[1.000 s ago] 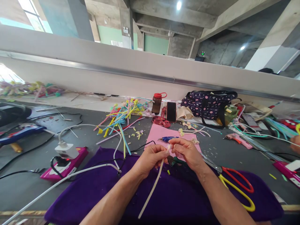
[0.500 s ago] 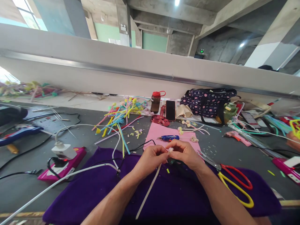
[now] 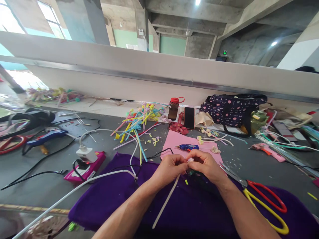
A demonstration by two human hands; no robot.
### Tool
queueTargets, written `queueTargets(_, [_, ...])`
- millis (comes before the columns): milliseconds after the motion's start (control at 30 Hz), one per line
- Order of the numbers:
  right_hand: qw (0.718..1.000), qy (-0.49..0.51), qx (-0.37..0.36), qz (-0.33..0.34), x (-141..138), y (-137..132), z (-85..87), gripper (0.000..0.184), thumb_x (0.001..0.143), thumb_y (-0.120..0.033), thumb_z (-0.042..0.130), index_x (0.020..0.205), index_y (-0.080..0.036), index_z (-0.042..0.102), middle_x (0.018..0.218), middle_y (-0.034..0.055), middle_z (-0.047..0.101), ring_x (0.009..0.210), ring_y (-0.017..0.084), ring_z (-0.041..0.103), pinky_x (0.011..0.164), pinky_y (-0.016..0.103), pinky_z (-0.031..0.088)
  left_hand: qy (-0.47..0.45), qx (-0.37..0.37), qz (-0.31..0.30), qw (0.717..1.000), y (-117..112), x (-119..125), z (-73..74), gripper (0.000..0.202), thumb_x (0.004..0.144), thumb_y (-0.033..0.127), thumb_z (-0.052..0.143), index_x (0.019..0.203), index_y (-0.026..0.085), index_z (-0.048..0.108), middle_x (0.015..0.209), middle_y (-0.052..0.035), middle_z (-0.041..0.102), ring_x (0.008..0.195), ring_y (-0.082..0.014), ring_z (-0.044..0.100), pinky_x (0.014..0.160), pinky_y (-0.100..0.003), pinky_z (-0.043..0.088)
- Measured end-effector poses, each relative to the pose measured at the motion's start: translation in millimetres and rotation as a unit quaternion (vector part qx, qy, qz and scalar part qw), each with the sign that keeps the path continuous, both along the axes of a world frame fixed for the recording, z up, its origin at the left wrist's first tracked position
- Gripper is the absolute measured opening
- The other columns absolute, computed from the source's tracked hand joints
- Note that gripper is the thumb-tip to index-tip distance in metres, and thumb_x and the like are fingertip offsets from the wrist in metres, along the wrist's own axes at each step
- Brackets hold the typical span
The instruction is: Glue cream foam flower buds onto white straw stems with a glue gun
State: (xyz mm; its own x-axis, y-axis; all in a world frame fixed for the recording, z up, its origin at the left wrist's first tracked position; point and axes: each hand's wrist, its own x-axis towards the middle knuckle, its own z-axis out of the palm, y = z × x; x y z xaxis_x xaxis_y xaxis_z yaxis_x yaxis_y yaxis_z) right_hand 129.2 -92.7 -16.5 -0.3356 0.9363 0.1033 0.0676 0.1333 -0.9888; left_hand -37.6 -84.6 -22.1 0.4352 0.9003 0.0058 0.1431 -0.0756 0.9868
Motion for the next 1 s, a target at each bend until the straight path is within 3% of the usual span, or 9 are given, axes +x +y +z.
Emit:
queueTargets(167, [1.000,-0.003,-0.002,-0.003,1.3,0.1,-2.7,0.017,0.071,-0.028,0.065,0.085,-0.018,0.063,0.068,-0.0012,0.058,0.058,0.011,0.051,0.054,0.022,0.038,-0.017,-0.030,0.005,0.999,-0.8,0.7,0.2,0.020,0.070,0.033,0.061,0.063,0.014,0.059,0.051,0.0028,0.055,0.041,-0.0055,0.039,0.041,-0.018,0.027])
queueTargets(333, [0.999,0.033,-0.020,-0.013,7.5,4.6,-6.4,0.042,0.073,-0.038,0.064,0.110,-0.019,0.057,0.079,0.0027,0.060,0.062,0.013,0.053,0.053,0.024,0.040,-0.067,-0.079,-0.014,0.994,-0.5,-1.3,2.3,0.022,0.070,0.035,0.062,0.067,0.013,0.059,0.051,0.0030,0.055,0.037,-0.0033,0.036,0.038,-0.017,0.024])
queueTargets(500, [0.997,0.037,-0.002,-0.075,11.0,10.3,-9.8,0.035,0.079,-0.045,0.055,0.101,-0.018,0.061,0.075,0.0035,0.060,0.051,0.011,0.048,0.045,0.024,0.037,-0.141,-0.145,-0.049,0.978,0.4,-5.3,3.5,0.026,0.069,0.038,0.064,0.066,0.013,0.058,0.055,0.0008,0.058,0.035,-0.0023,0.036,0.037,-0.017,0.024])
queueTargets(700, [0.995,0.001,-0.021,-0.096,8.4,13.3,-13.8,0.030,0.075,-0.038,0.061,0.097,-0.017,0.063,0.067,0.0015,0.059,0.048,0.010,0.047,0.044,0.023,0.036,-0.196,-0.199,-0.077,0.957,-0.9,-7.7,4.8,0.025,0.064,0.034,0.069,0.064,0.014,0.055,0.056,0.0002,0.060,0.033,-0.0023,0.038,0.034,-0.017,0.024])
queueTargets(867, [0.989,-0.095,-0.002,-0.109,5.2,20.6,5.7,0.021,0.075,-0.034,0.060,0.088,-0.017,0.065,0.064,0.0010,0.059,0.049,0.011,0.050,0.040,0.021,0.033,-0.222,-0.206,-0.088,0.949,-1.9,-9.8,5.8,0.022,0.065,0.032,0.069,0.066,0.014,0.056,0.055,0.0010,0.061,0.033,-0.0023,0.039,0.034,-0.017,0.022])
queueTargets(1000, [0.978,-0.188,0.081,-0.051,-15.0,44.1,28.6,0.016,0.076,-0.029,0.058,0.083,-0.018,0.067,0.066,0.0010,0.062,0.051,0.012,0.054,0.044,0.022,0.038,-0.252,-0.199,-0.095,0.942,-3.1,-12.2,8.8,0.021,0.068,0.031,0.067,0.065,0.014,0.055,0.054,0.0010,0.060,0.033,-0.0021,0.039,0.035,-0.017,0.023])
